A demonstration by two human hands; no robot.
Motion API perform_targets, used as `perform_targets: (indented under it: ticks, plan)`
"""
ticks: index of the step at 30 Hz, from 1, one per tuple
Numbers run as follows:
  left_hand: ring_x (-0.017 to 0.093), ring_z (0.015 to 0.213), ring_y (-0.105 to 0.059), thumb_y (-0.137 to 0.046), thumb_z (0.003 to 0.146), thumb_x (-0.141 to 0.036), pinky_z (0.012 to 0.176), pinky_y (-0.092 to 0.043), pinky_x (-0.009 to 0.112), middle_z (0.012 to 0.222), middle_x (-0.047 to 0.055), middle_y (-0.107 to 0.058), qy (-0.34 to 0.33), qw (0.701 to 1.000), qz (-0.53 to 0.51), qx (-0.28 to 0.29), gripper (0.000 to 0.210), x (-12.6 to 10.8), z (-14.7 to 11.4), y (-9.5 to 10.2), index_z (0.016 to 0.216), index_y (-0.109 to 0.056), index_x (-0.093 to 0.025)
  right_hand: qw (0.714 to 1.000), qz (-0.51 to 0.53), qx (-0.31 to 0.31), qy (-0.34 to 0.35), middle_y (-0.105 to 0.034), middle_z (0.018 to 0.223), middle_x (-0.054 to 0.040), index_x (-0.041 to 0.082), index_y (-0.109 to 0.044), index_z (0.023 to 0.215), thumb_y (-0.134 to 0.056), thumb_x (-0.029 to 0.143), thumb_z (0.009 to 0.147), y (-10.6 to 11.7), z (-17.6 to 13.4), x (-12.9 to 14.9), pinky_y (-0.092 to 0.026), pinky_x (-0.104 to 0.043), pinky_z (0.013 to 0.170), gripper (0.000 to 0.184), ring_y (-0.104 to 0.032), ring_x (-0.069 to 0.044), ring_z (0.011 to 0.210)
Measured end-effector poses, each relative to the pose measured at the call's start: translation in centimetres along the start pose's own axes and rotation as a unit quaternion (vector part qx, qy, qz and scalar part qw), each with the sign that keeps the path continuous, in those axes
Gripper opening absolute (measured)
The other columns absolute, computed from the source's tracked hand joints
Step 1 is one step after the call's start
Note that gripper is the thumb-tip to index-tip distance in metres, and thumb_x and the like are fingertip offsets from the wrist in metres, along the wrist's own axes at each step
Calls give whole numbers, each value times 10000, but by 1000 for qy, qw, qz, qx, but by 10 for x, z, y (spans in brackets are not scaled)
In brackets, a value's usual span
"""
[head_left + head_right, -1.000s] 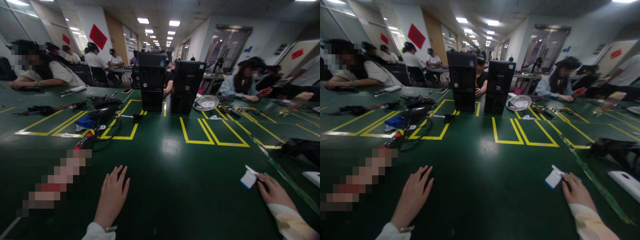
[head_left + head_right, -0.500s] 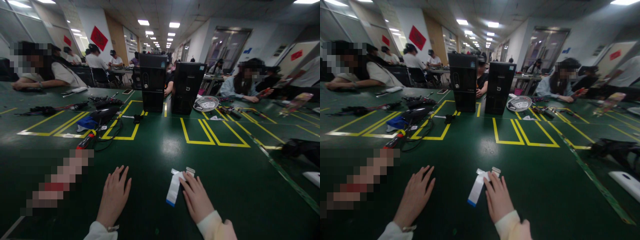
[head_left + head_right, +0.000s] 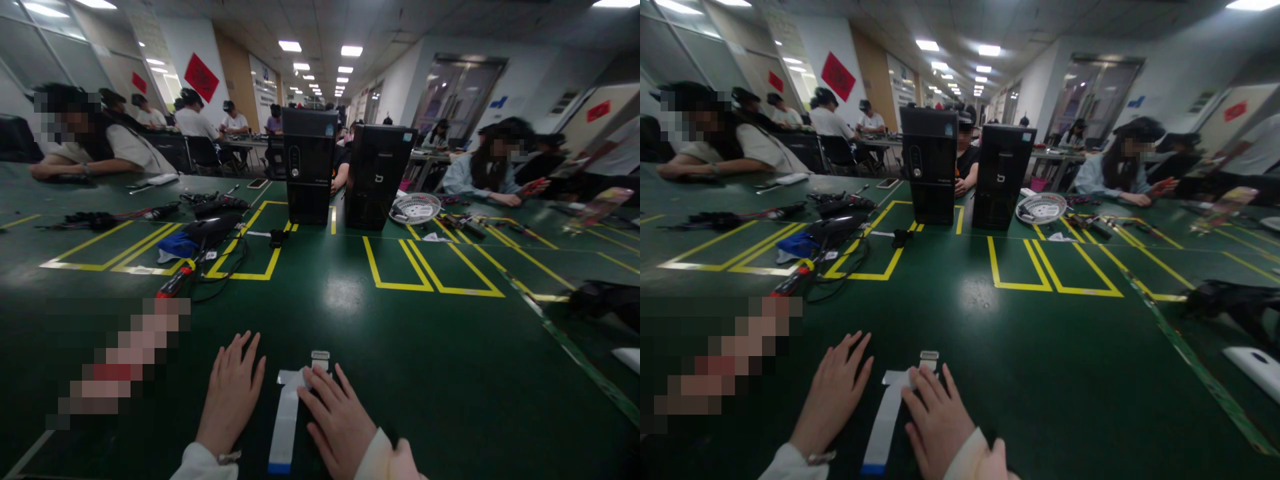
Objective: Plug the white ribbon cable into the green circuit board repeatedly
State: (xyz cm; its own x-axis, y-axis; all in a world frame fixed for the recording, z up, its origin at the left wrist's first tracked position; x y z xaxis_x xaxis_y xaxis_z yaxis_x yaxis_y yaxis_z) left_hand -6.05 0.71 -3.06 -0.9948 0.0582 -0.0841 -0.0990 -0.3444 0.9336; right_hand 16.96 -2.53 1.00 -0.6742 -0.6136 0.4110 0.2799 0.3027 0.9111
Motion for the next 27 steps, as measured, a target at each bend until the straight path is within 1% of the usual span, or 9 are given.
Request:
perform_targets:
  ticks: [4,7,9,12,16,18,21,24,27]
  plan:
    - [289,1311,-395,-309,928,-369,1090,-285,483,1363,145,-498,1,1000,1,-2,505,0,0,0,1331,-489,-124,1000,-7,-22,10,-153,1545,2,298,-214,1476,-354,272,942,-5,0,-1,-156,-552,1131,552,-120,-232,1417]
    - [287,1309,-400,-295,930,-380,1081,-301,488,1360,144,-503,3,1000,3,4,511,0,0,0,1331,-491,-131,996,-40,-83,20,-153,1548,-4,286,-256,1463,-386,179,892,-11,-1,-8,-196,-567,1119,595,-107,-250,1418]
    - [294,1306,-406,-286,930,-393,1072,-313,500,1361,149,-502,6,1000,5,11,521,0,0,0,1330,-493,-132,988,-74,-138,-5,-171,1545,-35,260,-297,1448,-393,136,865,-14,-5,-21,-241,-570,1104,604,-112,-262,1417]
    - [302,1304,-410,-280,927,-407,1066,-322,511,1369,150,-495,10,1000,7,23,531,1,1,0,1333,-494,-138,965,-124,-216,-85,-211,1531,-89,211,-343,1424,-375,181,903,-15,-18,-57,-314,-551,1076,524,-130,-276,1414]
    - [311,1305,-407,-276,924,-418,1069,-315,517,1373,160,-487,8,1000,5,25,551,2,1,-1,1339,-488,-123,916,-164,-304,-203,-323,1463,-157,119,-424,1359,-337,323,935,-8,-58,-132,-335,-534,1065,479,-194,-299,1395]
    - [312,1307,-403,-274,925,-420,1069,-312,519,1375,165,-484,7,1000,1,23,555,2,1,-1,1339,-487,-118,887,-183,-322,-277,-360,1429,-176,99,-466,1317,-325,386,917,1,-90,-175,-326,-536,1064,513,-222,-321,1381]
    - [308,1315,-391,-279,926,-417,1075,-304,518,1376,164,-481,8,1000,-7,23,550,2,0,-1,1340,-485,-120,832,-205,-329,-398,-401,1371,-231,63,-533,1232,-309,455,864,22,-147,-230,-297,-585,1047,582,-222,-384,1364]
    - [308,1321,-383,-282,926,-415,1074,-305,519,1382,165,-474,8,1000,-6,25,549,4,-1,-2,1347,-476,-120,770,-208,-317,-513,-369,1361,-300,-9,-541,1218,-272,438,856,47,-199,-265,-243,-539,1078,635,-175,-400,1377]
    - [309,1320,-385,-280,928,-423,1065,-320,518,1394,162,-462,6,1000,3,30,553,5,-2,-4,1358,-461,-125,731,-206,-300,-578,-349,1371,-322,-29,-522,1246,-201,481,869,67,-236,-284,-222,-521,1073,711,-170,-393,1379]
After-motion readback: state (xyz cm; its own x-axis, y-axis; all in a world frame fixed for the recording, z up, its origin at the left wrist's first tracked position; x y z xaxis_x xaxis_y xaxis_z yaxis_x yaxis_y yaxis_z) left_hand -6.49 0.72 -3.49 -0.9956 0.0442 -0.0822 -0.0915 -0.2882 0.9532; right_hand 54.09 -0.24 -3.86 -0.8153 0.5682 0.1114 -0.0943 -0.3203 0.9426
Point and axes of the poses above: each hand's wrist, its own z-axis towards the middle knuckle, its own y-axis out of the back of the hand, x = y × z, the point moved 1 cm from there along z, towards the middle knuckle
